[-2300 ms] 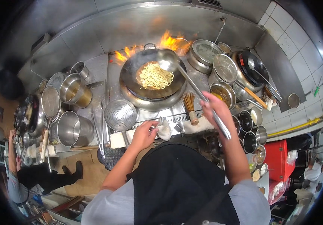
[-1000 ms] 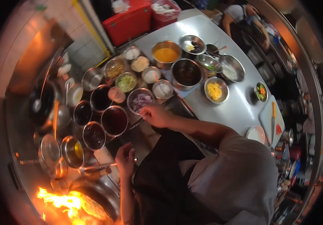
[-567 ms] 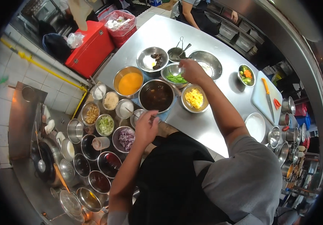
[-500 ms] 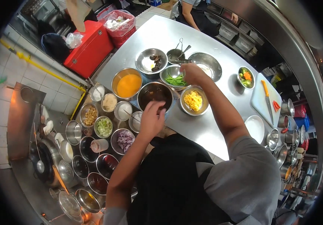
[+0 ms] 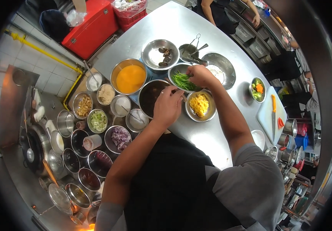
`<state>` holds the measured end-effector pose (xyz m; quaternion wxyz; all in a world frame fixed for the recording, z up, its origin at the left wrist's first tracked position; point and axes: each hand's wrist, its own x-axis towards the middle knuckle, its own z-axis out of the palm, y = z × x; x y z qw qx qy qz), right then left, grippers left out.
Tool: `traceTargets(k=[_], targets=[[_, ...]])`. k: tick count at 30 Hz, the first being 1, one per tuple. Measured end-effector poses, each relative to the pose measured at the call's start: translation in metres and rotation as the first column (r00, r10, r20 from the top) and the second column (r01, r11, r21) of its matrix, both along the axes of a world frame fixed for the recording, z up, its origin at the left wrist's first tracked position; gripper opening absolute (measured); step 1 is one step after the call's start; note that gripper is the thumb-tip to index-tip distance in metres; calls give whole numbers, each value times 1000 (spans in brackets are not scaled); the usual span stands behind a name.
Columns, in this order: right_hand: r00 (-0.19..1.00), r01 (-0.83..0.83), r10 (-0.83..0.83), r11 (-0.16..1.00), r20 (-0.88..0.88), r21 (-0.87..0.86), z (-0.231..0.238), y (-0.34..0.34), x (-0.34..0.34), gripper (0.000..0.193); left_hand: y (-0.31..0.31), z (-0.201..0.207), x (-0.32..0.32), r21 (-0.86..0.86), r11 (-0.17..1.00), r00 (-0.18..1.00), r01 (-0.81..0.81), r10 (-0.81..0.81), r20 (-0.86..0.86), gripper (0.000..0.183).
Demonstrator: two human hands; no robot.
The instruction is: Cooking a noodle dish in a wok over a high-flame burner in a professional kitchen.
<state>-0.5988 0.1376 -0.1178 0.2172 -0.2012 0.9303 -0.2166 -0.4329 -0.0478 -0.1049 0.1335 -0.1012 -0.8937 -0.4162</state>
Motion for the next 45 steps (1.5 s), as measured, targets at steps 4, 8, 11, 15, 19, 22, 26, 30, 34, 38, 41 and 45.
traceTargets(k=[4,8,11,15,19,22,26,30,34,38,41,45], targets=[[979,-140,154,984,-133,110,-14,-7,5,33,-3,16,21,29,998,998,58,-58,1,26],[989,-105,110,993,-101,60,-8,0,-8,35,-18,29,48,63,989,990,133,-135,32,26],[989,-5,-11,995,-146,-103,0,16,-14,28,-32,33,64,64,982,982,176,-180,57,26],[928,308,-208,894,309,-324,13,22,-7,9,-52,44,92,135,983,977,126,-146,158,26],[930,340,-234,838,284,-426,4,18,-8,10,-86,48,153,240,970,987,-36,-4,162,26],[948,303,-247,893,200,-332,13,27,-5,9,-115,37,217,283,921,942,-267,189,276,26],[923,382,-324,835,208,-397,28,20,-5,7,-130,-17,344,410,613,737,-675,555,385,23],[993,111,-86,899,78,-424,74,-75,3,7,-99,-34,487,265,176,284,-948,845,453,22],[951,-240,304,834,51,-497,97,-235,83,10,-46,-53,574,431,-211,38,-877,865,501,22],[747,-446,656,613,106,-652,138,-370,265,6,-35,-13,603,364,-215,-48,-906,908,417,25],[407,-560,904,361,133,-746,155,-447,435,8,-18,11,639,243,-313,-248,-918,932,264,22],[55,-721,989,134,138,-680,157,-511,658,17,24,31,681,292,-467,-411,-835,881,235,24]])
